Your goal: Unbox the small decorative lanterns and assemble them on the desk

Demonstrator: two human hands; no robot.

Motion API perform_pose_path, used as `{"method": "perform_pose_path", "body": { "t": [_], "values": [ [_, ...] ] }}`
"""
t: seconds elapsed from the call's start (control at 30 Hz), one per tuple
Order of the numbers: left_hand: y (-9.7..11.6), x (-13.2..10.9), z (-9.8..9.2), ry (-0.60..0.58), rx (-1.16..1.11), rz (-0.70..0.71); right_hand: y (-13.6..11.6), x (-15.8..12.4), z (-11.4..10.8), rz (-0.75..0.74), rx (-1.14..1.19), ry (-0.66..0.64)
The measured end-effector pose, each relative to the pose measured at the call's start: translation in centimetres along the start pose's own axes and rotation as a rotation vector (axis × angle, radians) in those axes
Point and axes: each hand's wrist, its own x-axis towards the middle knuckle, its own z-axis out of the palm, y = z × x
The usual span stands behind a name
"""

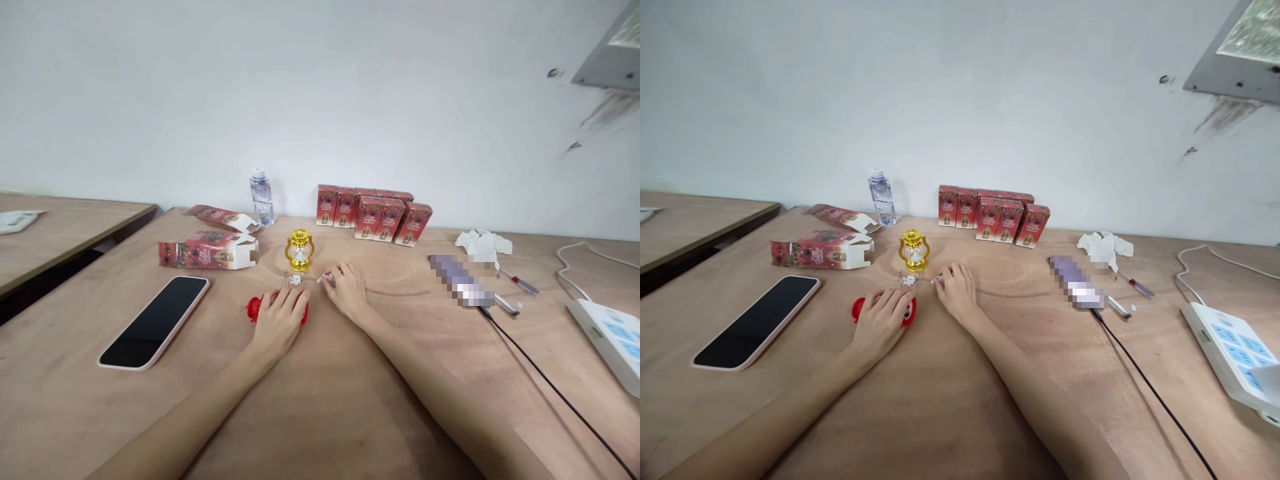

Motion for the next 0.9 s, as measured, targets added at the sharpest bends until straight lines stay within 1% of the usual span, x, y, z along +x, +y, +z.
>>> {"method": "perform_pose_path", "body": {
  "t": [0.1, 0.3, 0.5, 0.6, 0.73, 0.9],
  "values": [
    [0.05, -0.03, -0.05, -0.013, -0.002, -0.009, -0.24, 0.04, 0.11, -0.068, -0.113, -0.035],
    [-0.04, -0.06, -0.17, -0.022, 0.001, -0.002, -0.14, 0.49, 0.42, -0.159, -0.227, -0.084],
    [-0.1, -0.08, -0.27, -0.051, -0.012, 0.009, 0.09, 0.6, 0.45, -0.355, -0.335, -0.092],
    [-0.1, -0.11, -0.27, -0.061, -0.015, 0.006, 0.06, 0.53, 0.42, -0.42, -0.385, -0.087],
    [-0.13, -0.12, -0.23, -0.065, -0.014, 0.007, -0.07, 0.45, 0.44, -0.463, -0.419, -0.079],
    [-0.13, -0.11, -0.24, -0.049, -0.008, 0.013, -0.05, 0.38, 0.36, -0.445, -0.393, -0.07]
  ]
}}
